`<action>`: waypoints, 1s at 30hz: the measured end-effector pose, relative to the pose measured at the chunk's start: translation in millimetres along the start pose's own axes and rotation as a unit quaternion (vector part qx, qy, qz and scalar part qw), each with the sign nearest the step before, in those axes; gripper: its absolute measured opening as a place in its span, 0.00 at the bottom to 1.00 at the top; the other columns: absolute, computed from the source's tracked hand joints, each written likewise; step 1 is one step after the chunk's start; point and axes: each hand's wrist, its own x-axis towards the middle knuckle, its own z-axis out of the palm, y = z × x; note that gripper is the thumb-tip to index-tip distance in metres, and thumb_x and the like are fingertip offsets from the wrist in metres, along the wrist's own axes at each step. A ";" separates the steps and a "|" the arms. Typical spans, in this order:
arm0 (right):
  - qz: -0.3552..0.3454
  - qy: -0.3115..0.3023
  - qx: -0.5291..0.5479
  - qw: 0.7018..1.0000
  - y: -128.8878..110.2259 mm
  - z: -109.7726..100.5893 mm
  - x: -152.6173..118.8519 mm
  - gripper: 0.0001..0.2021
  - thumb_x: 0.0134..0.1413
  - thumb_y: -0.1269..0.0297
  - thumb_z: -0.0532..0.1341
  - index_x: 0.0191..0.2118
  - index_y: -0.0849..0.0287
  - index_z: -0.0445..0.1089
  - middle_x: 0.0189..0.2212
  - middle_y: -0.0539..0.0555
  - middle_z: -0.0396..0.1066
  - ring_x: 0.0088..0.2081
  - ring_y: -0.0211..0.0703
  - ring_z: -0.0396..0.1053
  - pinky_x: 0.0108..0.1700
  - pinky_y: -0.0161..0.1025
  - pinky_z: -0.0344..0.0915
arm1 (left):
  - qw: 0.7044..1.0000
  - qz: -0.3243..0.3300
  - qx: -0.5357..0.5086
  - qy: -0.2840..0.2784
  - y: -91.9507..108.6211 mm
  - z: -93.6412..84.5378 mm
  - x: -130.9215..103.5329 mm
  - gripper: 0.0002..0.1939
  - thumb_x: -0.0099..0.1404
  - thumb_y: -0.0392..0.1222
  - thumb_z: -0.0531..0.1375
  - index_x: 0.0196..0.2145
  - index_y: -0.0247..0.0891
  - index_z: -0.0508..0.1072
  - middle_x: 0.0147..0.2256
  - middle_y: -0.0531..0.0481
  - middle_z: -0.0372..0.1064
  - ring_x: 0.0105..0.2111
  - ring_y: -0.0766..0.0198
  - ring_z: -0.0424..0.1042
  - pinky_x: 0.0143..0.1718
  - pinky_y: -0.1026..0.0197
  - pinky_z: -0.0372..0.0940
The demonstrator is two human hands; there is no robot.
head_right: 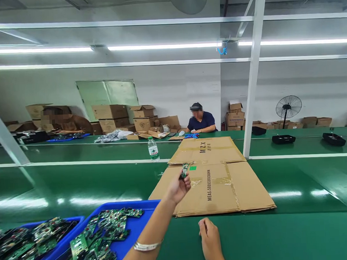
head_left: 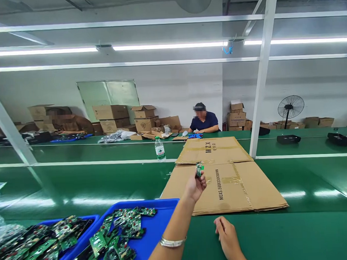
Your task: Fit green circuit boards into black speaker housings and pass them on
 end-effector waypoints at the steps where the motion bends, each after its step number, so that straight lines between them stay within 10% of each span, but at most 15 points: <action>1: 0.003 0.001 0.000 1.000 0.3 0.6 0.4 0.23 0.57 0.46 0.45 0.25 0.58 0.64 0.19 0.49 0.62 0.20 0.37 0.60 0.21 0.31 0.53 | 1.000 -0.006 -0.006 -0.007 9.5 4.0 0.7 0.18 0.67 0.47 0.46 0.25 0.35 0.64 0.14 0.59 0.54 0.14 0.75 0.54 0.18 0.72 0.51; 4: 0.011 0.011 0.014 1.000 3.2 2.9 1.6 0.25 0.57 0.44 0.43 0.28 0.58 0.65 0.19 0.49 0.62 0.19 0.36 0.59 0.21 0.31 0.55 | 1.000 -0.025 -0.009 -0.012 5.2 0.5 -11.5 0.18 0.68 0.48 0.45 0.26 0.36 0.63 0.14 0.60 0.53 0.14 0.76 0.55 0.19 0.73 0.51; 13: 0.025 0.066 0.027 0.997 3.4 0.1 -0.8 0.25 0.54 0.43 0.47 0.45 0.57 0.67 0.21 0.51 0.69 0.23 0.43 0.68 0.24 0.34 0.62 | 0.977 -0.184 0.107 -0.024 -143.4 -76.0 -62.7 0.27 0.55 0.63 0.53 0.16 0.36 0.61 0.10 0.58 0.52 0.10 0.73 0.48 0.16 0.67 0.42; 20: 0.008 0.123 0.016 0.992 -0.8 -2.8 -1.6 0.23 0.53 0.60 0.51 0.55 0.55 0.60 0.36 0.53 0.73 0.37 0.43 0.72 0.36 0.34 0.67 | 0.954 -0.225 0.111 -0.165 -137.0 -98.1 -45.9 0.25 0.55 0.61 0.55 0.17 0.37 0.60 0.12 0.57 0.53 0.13 0.72 0.52 0.19 0.66 0.44; 30: -0.006 0.068 0.013 0.998 2.9 -5.6 -1.5 0.19 0.41 0.71 0.50 0.40 0.58 0.72 0.41 0.55 0.72 0.43 0.47 0.68 0.47 0.40 0.64 | 0.958 -0.231 0.084 -0.146 -125.4 -93.9 -53.3 0.30 0.59 0.64 0.47 0.18 0.33 0.66 0.17 0.50 0.62 0.12 0.74 0.53 0.17 0.67 0.44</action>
